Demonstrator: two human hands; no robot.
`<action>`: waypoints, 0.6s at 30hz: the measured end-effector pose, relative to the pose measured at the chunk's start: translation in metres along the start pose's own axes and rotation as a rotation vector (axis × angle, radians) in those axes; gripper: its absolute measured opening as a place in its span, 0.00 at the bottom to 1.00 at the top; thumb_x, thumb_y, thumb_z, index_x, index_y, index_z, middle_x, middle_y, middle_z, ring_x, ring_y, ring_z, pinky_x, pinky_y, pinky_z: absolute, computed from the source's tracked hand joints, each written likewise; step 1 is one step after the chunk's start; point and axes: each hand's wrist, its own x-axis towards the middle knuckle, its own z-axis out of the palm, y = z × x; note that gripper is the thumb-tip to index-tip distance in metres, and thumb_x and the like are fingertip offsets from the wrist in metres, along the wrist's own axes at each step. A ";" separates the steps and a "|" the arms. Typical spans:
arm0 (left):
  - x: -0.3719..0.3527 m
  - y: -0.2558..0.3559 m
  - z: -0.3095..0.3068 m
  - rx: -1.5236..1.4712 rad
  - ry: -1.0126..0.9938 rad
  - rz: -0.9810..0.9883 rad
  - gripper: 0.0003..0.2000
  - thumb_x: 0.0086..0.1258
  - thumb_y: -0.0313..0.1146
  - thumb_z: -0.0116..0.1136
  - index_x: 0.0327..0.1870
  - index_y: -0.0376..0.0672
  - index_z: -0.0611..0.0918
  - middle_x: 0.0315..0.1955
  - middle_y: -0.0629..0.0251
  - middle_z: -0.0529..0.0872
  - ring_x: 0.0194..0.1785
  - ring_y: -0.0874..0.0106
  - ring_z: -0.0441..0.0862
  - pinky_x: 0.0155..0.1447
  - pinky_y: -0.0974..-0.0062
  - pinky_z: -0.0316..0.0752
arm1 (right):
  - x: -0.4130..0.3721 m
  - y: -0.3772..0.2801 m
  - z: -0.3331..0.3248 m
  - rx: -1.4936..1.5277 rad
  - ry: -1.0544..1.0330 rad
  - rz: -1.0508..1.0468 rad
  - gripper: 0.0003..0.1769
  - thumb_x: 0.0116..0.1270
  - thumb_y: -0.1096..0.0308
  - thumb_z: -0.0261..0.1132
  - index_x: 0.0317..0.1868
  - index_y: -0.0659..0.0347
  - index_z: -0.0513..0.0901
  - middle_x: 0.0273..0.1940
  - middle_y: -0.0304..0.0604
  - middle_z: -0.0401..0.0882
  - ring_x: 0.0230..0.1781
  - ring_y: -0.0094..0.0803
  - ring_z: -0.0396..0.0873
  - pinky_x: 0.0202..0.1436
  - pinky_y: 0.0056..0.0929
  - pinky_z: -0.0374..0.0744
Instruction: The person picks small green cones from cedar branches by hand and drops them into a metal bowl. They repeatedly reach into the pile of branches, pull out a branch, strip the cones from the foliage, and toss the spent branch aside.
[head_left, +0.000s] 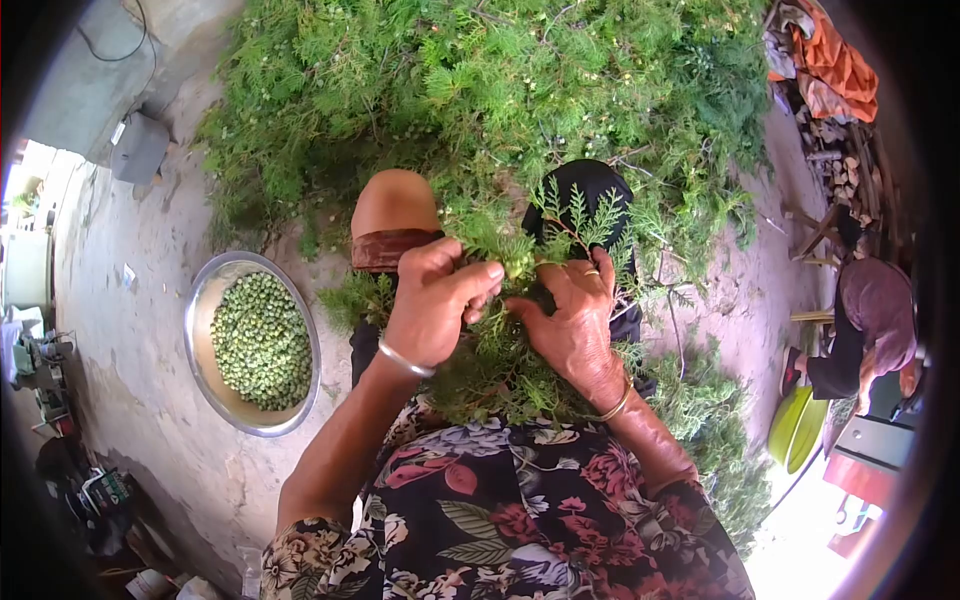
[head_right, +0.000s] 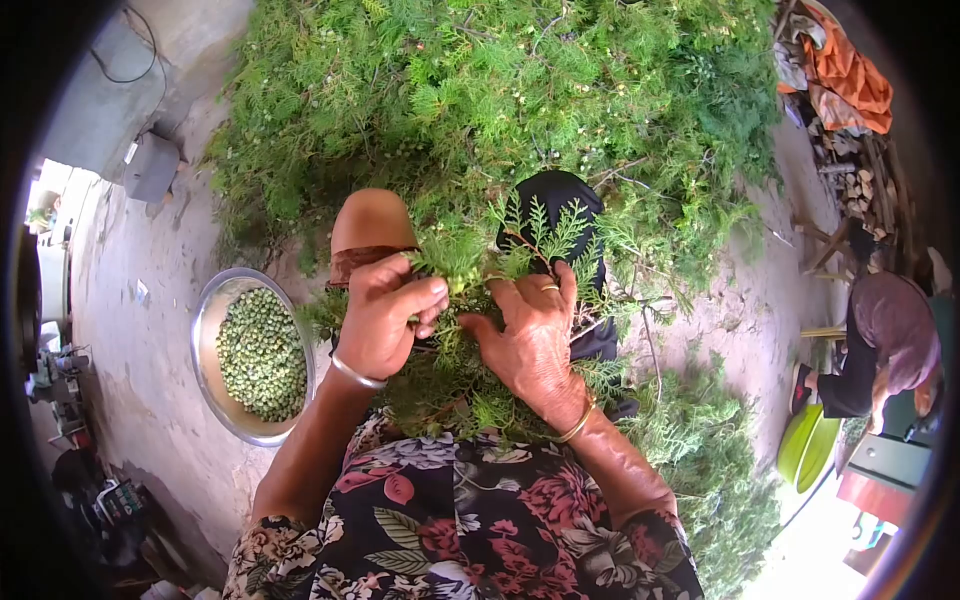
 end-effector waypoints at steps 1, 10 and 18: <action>-0.004 -0.002 0.000 -0.098 -0.020 -0.028 0.05 0.62 0.22 0.59 0.30 0.39 0.74 0.23 0.67 0.77 0.24 0.80 0.70 0.23 0.82 0.62 | -0.001 0.001 0.001 0.001 -0.001 -0.001 0.13 0.46 0.65 0.74 0.30 0.62 0.82 0.32 0.46 0.81 0.38 0.40 0.78 0.65 0.50 0.58; -0.004 -0.005 -0.007 -0.130 0.007 0.140 0.03 0.64 0.23 0.57 0.33 0.37 0.75 0.25 0.63 0.78 0.24 0.79 0.71 0.23 0.82 0.64 | -0.003 0.001 0.002 0.205 -0.019 -0.059 0.06 0.47 0.71 0.71 0.26 0.59 0.82 0.25 0.41 0.81 0.39 0.37 0.78 0.67 0.54 0.56; -0.005 0.018 -0.067 -0.637 -0.280 0.091 0.15 0.69 0.33 0.46 0.50 0.31 0.75 0.34 0.55 0.78 0.29 0.73 0.73 0.25 0.79 0.71 | -0.007 0.007 0.004 0.186 -0.007 -0.037 0.07 0.44 0.74 0.71 0.24 0.63 0.80 0.25 0.43 0.81 0.35 0.39 0.79 0.66 0.55 0.59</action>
